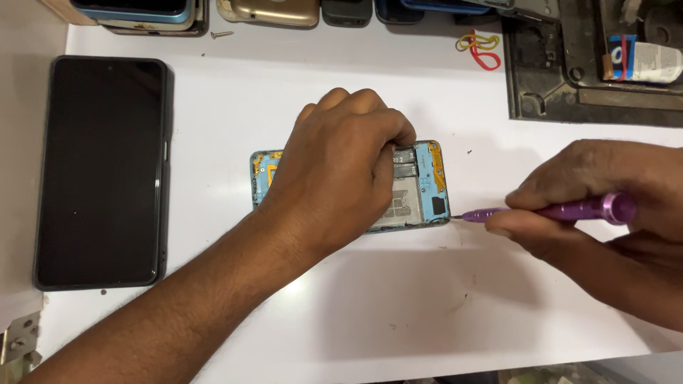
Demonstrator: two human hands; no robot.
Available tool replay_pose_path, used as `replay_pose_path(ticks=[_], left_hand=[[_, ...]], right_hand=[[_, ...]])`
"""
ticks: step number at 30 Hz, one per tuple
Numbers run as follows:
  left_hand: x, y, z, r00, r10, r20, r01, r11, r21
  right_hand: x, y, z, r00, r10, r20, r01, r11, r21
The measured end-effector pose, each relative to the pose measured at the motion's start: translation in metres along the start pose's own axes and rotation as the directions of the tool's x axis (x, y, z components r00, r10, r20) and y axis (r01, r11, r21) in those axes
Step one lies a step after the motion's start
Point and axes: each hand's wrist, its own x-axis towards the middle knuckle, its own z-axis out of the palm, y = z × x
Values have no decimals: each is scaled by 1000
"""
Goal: The person pries open a disassembled smartphone midframe on a white workbench using a purple pry tool, working the tool around the edges and lifting internal components. They continue prying at different points, then lift and hold the phone frame to view its interior.
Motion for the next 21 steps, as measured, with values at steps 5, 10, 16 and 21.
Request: replay_pose_path(ticks=[5, 10, 16, 21], left_hand=[[0, 0, 1, 1000, 7, -16, -7, 1000, -17], [0, 0, 1, 1000, 11, -29, -12, 1000, -18], [-1, 0, 1, 999, 20, -33, -21, 999, -25], [0, -1, 2, 998, 36, -46, -38, 999, -29]], right_hand=[[0, -6, 6, 984, 167, -59, -170, 984, -53], [9, -1, -1, 998, 43, -45, -48, 992, -114], [2, 13, -11, 997, 71, 18, -51, 846, -531], [1, 34, -21, 950, 296, 105, -175, 776, -607]])
